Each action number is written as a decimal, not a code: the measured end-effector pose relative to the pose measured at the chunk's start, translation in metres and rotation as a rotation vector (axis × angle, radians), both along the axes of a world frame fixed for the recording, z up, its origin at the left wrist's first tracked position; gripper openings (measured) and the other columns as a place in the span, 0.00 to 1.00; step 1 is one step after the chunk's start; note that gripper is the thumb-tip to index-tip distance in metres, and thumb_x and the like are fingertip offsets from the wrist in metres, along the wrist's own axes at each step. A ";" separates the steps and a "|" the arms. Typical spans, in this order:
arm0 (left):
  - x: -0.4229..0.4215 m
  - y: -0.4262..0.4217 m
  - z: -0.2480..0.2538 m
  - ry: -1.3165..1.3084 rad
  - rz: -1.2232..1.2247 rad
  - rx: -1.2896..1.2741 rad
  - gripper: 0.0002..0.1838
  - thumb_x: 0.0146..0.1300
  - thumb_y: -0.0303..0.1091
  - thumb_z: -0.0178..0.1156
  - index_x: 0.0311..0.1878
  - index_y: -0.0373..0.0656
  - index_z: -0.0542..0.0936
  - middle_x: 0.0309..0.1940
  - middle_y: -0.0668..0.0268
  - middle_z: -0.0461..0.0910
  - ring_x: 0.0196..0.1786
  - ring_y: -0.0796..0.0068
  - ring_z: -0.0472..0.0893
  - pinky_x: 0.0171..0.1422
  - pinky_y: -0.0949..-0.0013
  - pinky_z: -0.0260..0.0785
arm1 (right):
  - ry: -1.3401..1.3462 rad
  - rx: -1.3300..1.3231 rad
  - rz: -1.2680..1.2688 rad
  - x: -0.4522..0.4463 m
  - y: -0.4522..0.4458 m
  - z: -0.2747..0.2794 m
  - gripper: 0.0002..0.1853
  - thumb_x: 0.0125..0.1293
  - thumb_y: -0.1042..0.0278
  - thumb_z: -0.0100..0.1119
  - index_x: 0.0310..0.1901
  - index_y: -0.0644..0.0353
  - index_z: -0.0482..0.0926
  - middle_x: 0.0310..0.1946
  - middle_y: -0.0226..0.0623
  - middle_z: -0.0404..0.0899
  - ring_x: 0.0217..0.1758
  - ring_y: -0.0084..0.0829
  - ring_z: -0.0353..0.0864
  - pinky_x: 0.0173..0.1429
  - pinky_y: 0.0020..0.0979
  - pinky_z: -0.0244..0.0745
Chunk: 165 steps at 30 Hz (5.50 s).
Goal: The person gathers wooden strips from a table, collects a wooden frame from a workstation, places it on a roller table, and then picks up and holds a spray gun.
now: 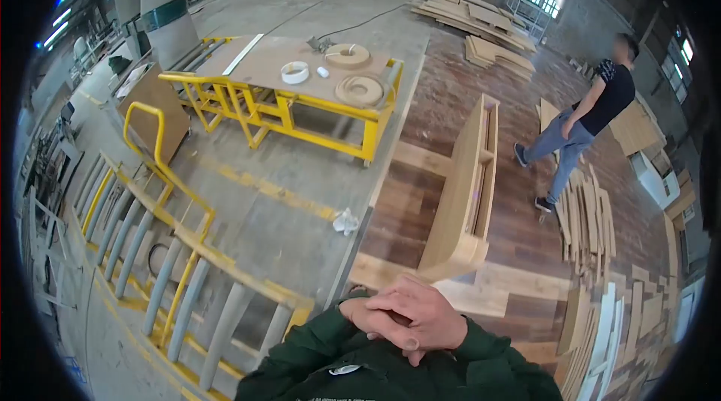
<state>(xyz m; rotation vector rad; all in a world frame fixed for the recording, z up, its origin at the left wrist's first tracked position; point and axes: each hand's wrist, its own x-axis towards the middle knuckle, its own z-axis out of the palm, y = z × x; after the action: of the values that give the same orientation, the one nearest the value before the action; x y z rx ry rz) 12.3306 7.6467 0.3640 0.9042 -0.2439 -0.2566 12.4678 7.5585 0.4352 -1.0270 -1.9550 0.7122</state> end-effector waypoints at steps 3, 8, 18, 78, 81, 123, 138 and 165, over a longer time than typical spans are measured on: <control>0.082 0.080 0.035 -0.062 -0.099 0.070 0.18 0.71 0.45 0.64 0.44 0.36 0.86 0.37 0.62 0.88 0.43 0.72 0.84 0.45 0.69 0.76 | 0.002 0.024 -0.120 0.071 0.073 0.034 0.26 0.48 0.68 0.76 0.52 0.58 0.85 0.44 0.38 0.81 0.45 0.41 0.81 0.48 0.36 0.78; 0.218 0.232 0.069 0.040 -0.232 0.423 0.25 0.73 0.54 0.57 0.42 0.39 0.88 0.36 0.67 0.88 0.38 0.79 0.82 0.29 0.75 0.68 | 0.019 0.041 -0.393 0.192 0.192 0.030 0.24 0.48 0.67 0.77 0.51 0.55 0.85 0.45 0.35 0.81 0.43 0.40 0.79 0.49 0.38 0.76; 0.464 0.527 0.030 -0.030 -0.129 0.252 0.25 0.73 0.52 0.57 0.40 0.35 0.87 0.34 0.63 0.87 0.40 0.74 0.82 0.44 0.72 0.72 | 0.000 0.076 -0.270 0.450 0.509 0.010 0.27 0.46 0.69 0.77 0.52 0.56 0.84 0.43 0.36 0.80 0.43 0.41 0.79 0.46 0.37 0.77; 0.457 1.635 -0.374 2.754 2.064 -0.594 0.26 0.52 0.52 0.68 0.41 0.34 0.86 0.37 0.44 0.86 0.47 0.41 0.85 0.54 0.47 0.76 | -0.491 -0.744 0.481 0.716 2.081 -0.132 0.28 0.65 0.61 0.69 0.64 0.65 0.76 0.50 0.48 0.85 0.52 0.36 0.85 0.57 0.34 0.79; 0.482 1.629 -0.357 2.660 2.362 -0.238 0.25 0.52 0.51 0.69 0.35 0.32 0.85 0.33 0.41 0.84 0.38 0.46 0.85 0.44 0.49 0.75 | -0.546 -0.797 0.546 0.696 2.096 -0.137 0.28 0.65 0.62 0.69 0.63 0.67 0.76 0.51 0.47 0.85 0.52 0.34 0.84 0.56 0.34 0.79; 0.840 1.641 -0.080 0.695 3.535 0.100 0.09 0.54 0.24 0.69 0.39 0.40 0.87 0.30 0.74 0.84 0.34 0.86 0.80 0.39 0.77 0.72 | 0.183 0.171 2.195 0.653 1.970 0.001 0.52 0.51 0.57 0.78 0.72 0.70 0.58 0.63 0.56 0.71 0.64 0.52 0.71 0.70 0.49 0.59; 0.915 1.661 -0.038 1.153 3.752 -0.594 0.14 0.49 0.21 0.70 0.42 0.38 0.88 0.25 0.77 0.81 0.28 0.89 0.75 0.33 0.80 0.66 | -0.275 -0.449 2.302 0.638 1.935 -0.042 0.46 0.50 0.72 0.81 0.68 0.68 0.61 0.58 0.41 0.76 0.58 0.28 0.79 0.64 0.33 0.75; 0.901 1.671 -0.066 0.720 3.426 -0.728 0.23 0.67 0.36 0.61 0.61 0.33 0.78 0.54 0.58 0.83 0.54 0.65 0.84 0.58 0.64 0.78 | 0.299 -0.565 1.692 0.669 2.023 -0.079 0.51 0.49 0.51 0.77 0.71 0.63 0.62 0.56 0.45 0.77 0.62 0.46 0.74 0.64 0.43 0.64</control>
<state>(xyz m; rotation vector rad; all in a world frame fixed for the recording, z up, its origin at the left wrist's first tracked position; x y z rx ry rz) 13.2313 9.3181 0.2980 0.5908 -1.8669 -2.5435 13.1364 9.5817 0.3561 0.7830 -2.0058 2.1742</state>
